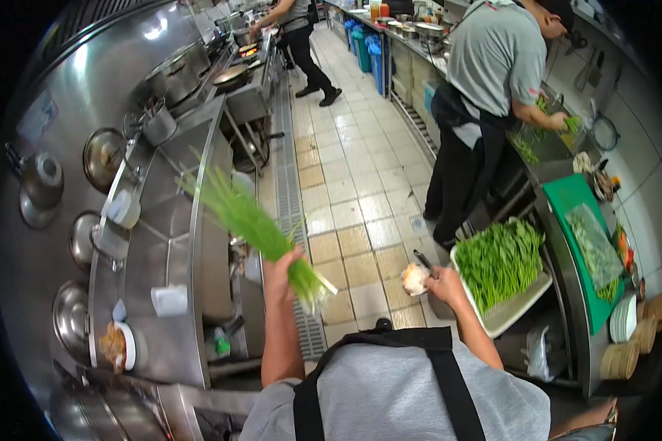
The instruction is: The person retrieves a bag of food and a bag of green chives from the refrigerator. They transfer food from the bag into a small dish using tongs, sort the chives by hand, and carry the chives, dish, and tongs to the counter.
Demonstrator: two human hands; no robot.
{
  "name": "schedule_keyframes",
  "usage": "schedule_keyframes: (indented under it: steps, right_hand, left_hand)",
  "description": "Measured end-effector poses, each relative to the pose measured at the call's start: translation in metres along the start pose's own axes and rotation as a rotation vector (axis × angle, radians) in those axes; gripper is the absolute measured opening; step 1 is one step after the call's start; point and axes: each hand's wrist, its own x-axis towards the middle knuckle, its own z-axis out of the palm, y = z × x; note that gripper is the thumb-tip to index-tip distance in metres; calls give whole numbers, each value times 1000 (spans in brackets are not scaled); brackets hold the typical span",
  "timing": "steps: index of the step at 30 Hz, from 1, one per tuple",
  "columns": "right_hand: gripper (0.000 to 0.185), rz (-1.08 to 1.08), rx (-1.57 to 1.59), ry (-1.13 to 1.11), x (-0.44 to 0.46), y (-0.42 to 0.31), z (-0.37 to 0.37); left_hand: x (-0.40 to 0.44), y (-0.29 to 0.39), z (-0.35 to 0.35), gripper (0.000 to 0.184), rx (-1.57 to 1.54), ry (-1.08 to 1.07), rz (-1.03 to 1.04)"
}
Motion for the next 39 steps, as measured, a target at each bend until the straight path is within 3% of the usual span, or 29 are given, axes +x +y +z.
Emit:
schedule_keyframes:
  steps: [7,12,15,19,25,27,34,39]
  right_hand:
    - [25,-47,92,-140,218,-66,-6]
    - [25,-14,132,-161,374,-70,5]
    - [25,58,64,-106,448,-78,-3]
    - [24,172,56,-23,544,-27,4]
    - [19,328,54,65,698,-11,-9]
    - [20,397,96,44,765,-22,-21]
    - [17,256,92,-84,1029,-40,-22]
    - [12,228,241,-128,1217,-38,-1]
  left_hand:
    - [117,-13,-34,24,153,310,39]
    - [251,-14,-31,19,272,352,35]
    - [350,10,28,17,361,219,3]
    - [500,19,112,19,475,-150,-76]
    - [700,10,254,16,518,-346,-81]
    - [762,3,288,14,525,-370,-81]
    - [944,13,359,14,707,-303,-100]
    - [1093,8,383,29,963,-233,25]
